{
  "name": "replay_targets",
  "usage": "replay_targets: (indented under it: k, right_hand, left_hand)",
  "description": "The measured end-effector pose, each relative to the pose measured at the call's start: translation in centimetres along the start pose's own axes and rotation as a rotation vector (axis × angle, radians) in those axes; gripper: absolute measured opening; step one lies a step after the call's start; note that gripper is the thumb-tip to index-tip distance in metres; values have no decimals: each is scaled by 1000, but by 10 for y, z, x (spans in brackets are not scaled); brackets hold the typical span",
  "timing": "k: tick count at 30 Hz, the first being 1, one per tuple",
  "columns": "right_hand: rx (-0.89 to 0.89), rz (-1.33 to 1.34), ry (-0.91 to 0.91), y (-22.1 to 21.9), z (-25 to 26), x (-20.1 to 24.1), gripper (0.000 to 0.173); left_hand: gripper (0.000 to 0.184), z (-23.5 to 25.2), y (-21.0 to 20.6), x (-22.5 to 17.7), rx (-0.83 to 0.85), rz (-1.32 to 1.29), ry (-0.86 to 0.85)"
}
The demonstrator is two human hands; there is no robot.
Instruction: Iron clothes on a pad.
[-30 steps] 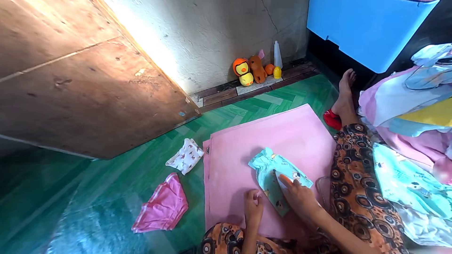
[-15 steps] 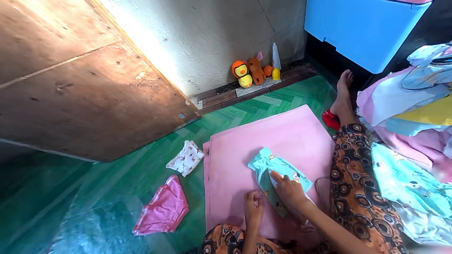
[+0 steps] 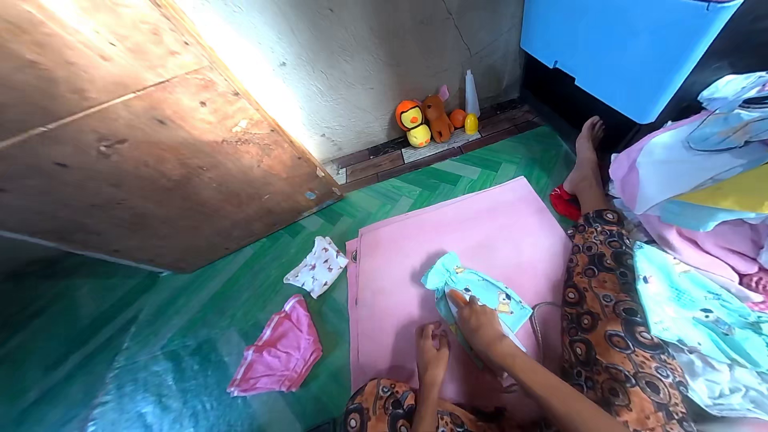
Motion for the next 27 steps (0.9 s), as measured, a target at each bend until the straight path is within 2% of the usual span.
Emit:
replay_targets:
  k: [9,13,19,24,27]
  right_hand:
    - [45,-34,50,-24,-45,-13,61]
    - [48,-1,44,-20,-31,0,57]
    - [33,5,75,-16,-8,24,61]
    - [37,2,63,-18,-28,6,56]
    - [53,-7,59,-24,-44,-9,61]
  left_hand:
    - [29,0,-2,-3,15,64,-4]
    - [28,2,-2,-2,19,67,-1]
    - [31,0,1,0,26,25,59]
    - [31,0,1,-1,9,23,39]
    - [32,1,0,-2,-4,34,12]
Point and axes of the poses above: each hand's wrist, its own z-axis towards the middle knuckle, its own y-axis out of the back of the hand, x = y × z, the point moved 10 cm from there along z, towards the middle knuckle, and after that the axes turned 14 degrees about -x, right-handed, at the moved point
